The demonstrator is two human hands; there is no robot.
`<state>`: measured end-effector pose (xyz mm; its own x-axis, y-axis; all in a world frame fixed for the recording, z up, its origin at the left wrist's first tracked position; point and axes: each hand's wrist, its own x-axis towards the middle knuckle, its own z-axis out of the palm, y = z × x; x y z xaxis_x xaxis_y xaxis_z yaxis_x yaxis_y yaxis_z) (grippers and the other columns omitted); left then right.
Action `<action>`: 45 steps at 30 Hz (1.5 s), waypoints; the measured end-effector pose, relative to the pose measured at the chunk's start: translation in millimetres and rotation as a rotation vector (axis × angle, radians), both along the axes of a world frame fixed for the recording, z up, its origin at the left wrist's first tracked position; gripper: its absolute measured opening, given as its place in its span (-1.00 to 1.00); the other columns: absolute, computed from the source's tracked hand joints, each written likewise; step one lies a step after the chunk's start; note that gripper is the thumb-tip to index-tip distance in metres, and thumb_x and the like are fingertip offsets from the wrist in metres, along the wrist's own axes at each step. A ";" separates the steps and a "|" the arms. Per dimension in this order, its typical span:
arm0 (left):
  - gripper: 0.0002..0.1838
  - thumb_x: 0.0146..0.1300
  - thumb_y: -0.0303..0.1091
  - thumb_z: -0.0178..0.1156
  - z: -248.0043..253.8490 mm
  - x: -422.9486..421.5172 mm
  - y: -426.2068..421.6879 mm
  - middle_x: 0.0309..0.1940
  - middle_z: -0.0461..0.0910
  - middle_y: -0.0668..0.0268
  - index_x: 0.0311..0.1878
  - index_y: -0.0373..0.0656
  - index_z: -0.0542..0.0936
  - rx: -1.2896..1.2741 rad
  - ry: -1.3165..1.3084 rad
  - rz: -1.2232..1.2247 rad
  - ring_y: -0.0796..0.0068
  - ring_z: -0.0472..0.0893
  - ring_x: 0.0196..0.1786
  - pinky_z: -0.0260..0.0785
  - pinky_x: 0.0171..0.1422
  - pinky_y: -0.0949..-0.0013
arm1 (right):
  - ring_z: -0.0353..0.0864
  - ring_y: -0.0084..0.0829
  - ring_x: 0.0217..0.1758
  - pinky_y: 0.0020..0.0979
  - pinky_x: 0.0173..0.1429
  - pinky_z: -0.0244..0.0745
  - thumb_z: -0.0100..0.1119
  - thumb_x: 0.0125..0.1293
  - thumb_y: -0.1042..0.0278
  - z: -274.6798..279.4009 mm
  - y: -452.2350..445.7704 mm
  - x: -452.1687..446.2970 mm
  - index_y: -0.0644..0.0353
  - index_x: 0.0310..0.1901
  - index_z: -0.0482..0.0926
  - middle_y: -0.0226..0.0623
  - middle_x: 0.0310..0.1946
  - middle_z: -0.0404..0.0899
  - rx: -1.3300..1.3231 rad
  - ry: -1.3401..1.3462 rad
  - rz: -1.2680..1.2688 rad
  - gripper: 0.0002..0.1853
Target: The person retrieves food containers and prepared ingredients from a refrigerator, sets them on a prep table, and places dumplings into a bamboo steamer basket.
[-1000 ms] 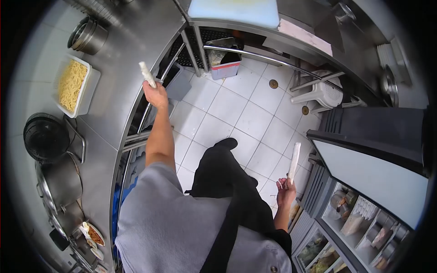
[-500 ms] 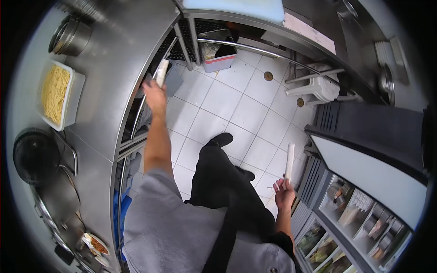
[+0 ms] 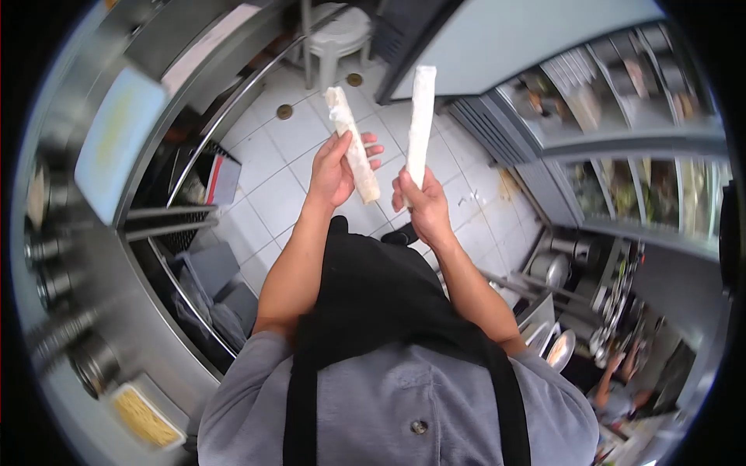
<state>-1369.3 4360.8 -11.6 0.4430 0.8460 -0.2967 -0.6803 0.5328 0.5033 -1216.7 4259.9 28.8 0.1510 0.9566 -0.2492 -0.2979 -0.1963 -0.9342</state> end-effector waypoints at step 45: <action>-0.21 0.46 0.16 0.02 28.9 590.4 -231.0 0.26 0.51 -0.06 0.49 -0.30 0.27 0.072 -0.229 -1.518 0.12 0.52 0.35 0.36 0.49 0.03 | 0.68 -0.38 -0.17 -0.28 -0.01 0.53 -0.12 0.60 -0.19 -7.4 -276.3 388.5 0.22 0.07 0.66 -0.11 -0.29 0.71 -0.365 -0.323 -1.159 -0.41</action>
<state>-778.9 4129.9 17.3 0.9027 -0.4220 -0.0839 0.4007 0.7535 0.5212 -828.3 3983.6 21.5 0.9583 0.1045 -0.2660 -0.2362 -0.2342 -0.9431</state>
